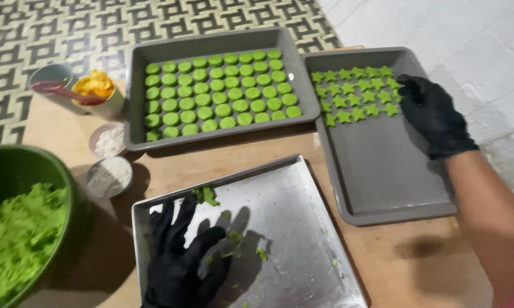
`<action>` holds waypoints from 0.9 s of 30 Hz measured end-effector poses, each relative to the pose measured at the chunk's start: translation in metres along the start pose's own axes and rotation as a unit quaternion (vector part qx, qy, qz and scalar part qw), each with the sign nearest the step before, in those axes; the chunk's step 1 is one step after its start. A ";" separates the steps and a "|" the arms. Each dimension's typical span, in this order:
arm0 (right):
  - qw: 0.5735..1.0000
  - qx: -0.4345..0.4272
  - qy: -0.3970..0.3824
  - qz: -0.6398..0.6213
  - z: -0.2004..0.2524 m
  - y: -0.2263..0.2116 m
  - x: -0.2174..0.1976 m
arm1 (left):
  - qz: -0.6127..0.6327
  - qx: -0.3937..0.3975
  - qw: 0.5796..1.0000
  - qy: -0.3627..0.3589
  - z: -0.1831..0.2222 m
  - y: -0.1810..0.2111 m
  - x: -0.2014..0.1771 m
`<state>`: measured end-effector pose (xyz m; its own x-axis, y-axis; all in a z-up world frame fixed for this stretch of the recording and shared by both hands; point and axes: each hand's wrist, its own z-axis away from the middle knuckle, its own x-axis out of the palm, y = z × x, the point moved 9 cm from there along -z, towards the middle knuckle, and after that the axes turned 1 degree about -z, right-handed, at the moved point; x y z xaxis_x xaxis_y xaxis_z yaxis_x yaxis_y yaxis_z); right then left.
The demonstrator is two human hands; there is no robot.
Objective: Using a star-shaped cookie cutter to shape green dough on a tray and organizing the pieces.
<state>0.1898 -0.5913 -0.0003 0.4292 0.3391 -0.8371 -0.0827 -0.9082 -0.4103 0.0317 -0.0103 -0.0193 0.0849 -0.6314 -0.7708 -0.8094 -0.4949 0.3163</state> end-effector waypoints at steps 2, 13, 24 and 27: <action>0.994 0.012 -0.046 -0.096 0.015 -0.063 -0.016 | -0.018 -0.025 1.000 -0.005 -0.066 -0.018 -0.001; 0.950 -0.196 -0.221 -0.104 0.108 -0.270 0.030 | -0.088 -0.027 0.995 -0.049 -0.068 -0.017 -0.011; 0.792 -0.532 -0.299 0.023 0.272 -0.361 0.114 | -0.130 -0.084 0.977 0.148 -0.021 -0.065 -0.140; 0.780 -0.573 -0.249 0.042 0.266 -0.368 0.104 | -0.121 -0.073 0.975 0.173 -0.012 -0.070 -0.135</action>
<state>0.0261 -0.1562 -0.0325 0.0397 0.0600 -0.9974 0.8889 -0.4581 0.0078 0.0839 0.1017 0.0693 0.4752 -0.6364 -0.6076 -0.6519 -0.7184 0.2427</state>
